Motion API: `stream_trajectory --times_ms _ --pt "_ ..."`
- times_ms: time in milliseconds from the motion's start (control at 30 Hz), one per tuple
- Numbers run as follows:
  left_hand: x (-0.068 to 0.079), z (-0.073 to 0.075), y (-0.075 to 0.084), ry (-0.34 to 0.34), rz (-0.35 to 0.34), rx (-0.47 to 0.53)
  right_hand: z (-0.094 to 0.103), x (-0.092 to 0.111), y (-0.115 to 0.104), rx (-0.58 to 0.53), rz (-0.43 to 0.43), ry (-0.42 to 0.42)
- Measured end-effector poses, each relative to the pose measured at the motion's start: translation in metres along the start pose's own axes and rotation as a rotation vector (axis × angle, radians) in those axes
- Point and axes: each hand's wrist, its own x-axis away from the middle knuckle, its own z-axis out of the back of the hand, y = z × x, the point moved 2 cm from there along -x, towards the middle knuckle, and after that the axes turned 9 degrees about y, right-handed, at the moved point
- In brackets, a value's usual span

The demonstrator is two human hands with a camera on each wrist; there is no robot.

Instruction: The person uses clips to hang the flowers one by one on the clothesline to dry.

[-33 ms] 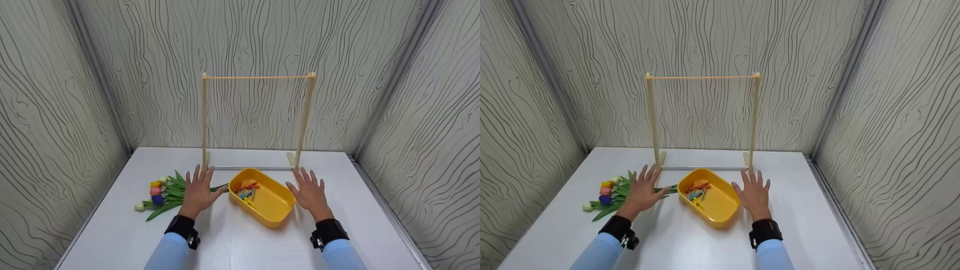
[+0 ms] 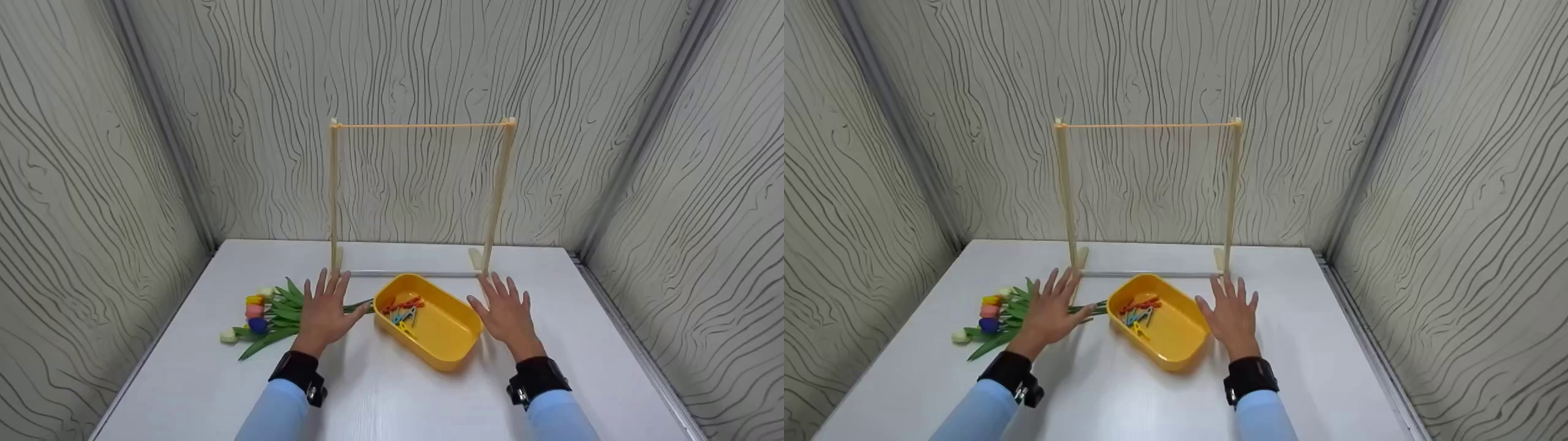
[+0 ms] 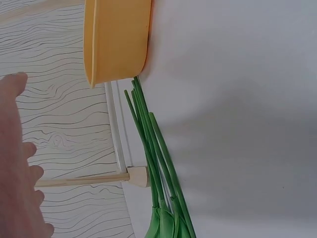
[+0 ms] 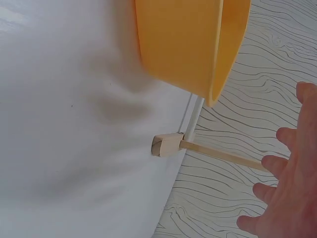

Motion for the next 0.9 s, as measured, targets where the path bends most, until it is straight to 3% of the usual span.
stream_trajectory --times_ms 267,667,800,900 --pt "-0.003 0.003 -0.001 -0.012 -0.003 0.01 0.004 -0.002 0.0 0.002 0.001 -0.005" --pt "-0.006 0.017 -0.005 0.028 0.021 0.041 0.023 -0.015 -0.003 0.031 0.001 0.029" --pt "-0.008 0.019 -0.001 0.041 0.04 0.037 0.03 -0.022 -0.003 0.038 -0.001 0.026" --pt "-0.008 0.022 0.008 0.055 0.082 0.115 0.034 -0.025 -0.003 -0.02 -0.009 0.036"
